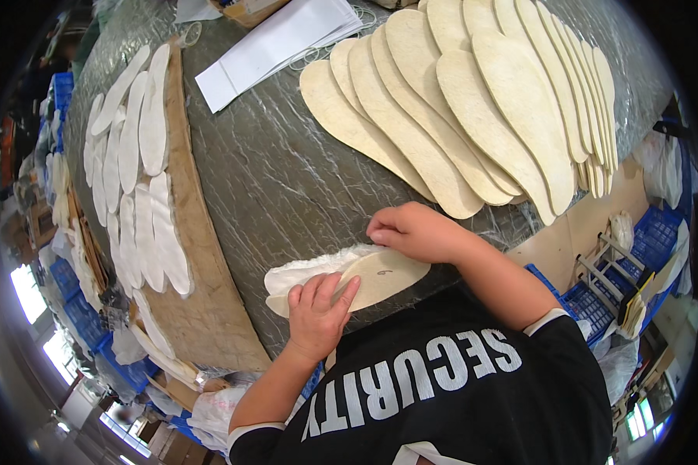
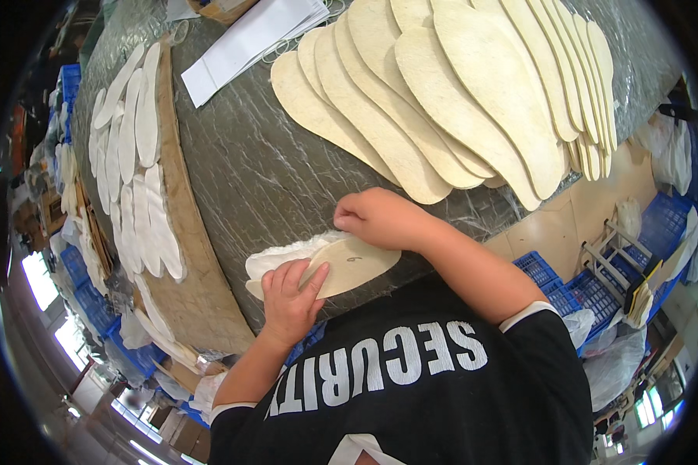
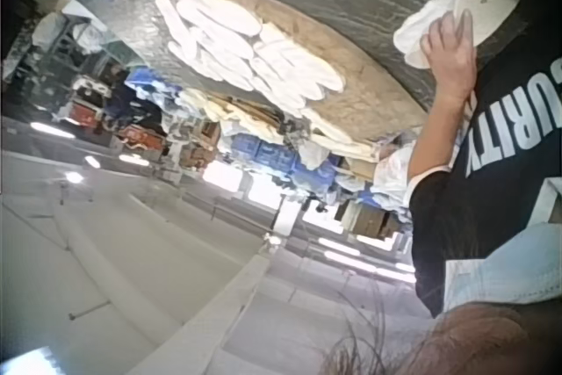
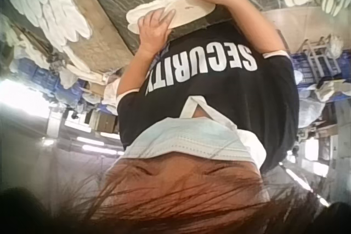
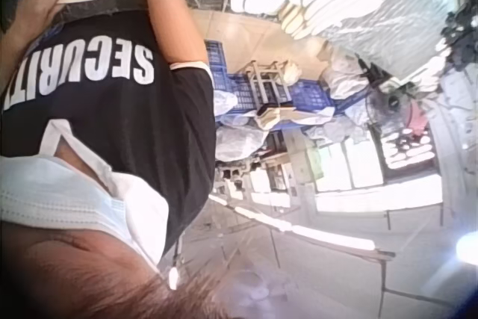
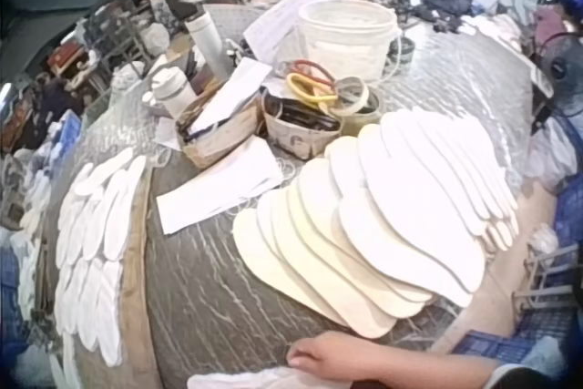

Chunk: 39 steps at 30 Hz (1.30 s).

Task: Peeling adhesive backing from shoe insole components and sticking them to soles.

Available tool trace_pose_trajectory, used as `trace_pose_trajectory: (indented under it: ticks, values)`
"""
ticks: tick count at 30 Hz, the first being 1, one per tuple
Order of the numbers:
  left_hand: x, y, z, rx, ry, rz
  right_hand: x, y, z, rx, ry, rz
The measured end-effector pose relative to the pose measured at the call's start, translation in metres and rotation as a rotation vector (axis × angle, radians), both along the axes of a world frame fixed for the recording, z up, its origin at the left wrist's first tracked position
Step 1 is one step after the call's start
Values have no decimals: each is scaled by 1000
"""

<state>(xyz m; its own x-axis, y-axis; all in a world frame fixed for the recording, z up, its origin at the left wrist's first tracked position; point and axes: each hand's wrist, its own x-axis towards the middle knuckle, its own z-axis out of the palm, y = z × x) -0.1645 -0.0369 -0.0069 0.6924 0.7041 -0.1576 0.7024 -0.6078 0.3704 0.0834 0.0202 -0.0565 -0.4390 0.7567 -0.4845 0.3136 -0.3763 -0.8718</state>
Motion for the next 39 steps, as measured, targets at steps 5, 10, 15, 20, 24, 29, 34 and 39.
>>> trace_pose_trajectory:
  ticks: [5,10,15,20,24,29,34,39]
  values:
    - [-1,5,-2,-30,14,-10,9,-21,16,-40,-100,22]
    - [5,17,9,-193,5,4,5,-36,18,66,-192,-63]
    - [6,21,7,-357,-99,260,6,-50,16,227,-151,-144]
    - [10,38,8,-501,-128,298,4,-70,2,565,-139,-196]
    - [15,43,8,-584,-170,353,0,-75,10,928,-303,10]
    - [13,52,5,-746,-210,368,-23,-76,15,917,-342,25]
    - [18,61,6,-688,-134,393,-18,-66,19,589,-440,-195]
    - [35,83,14,-697,56,203,-14,-77,6,669,-206,-230]
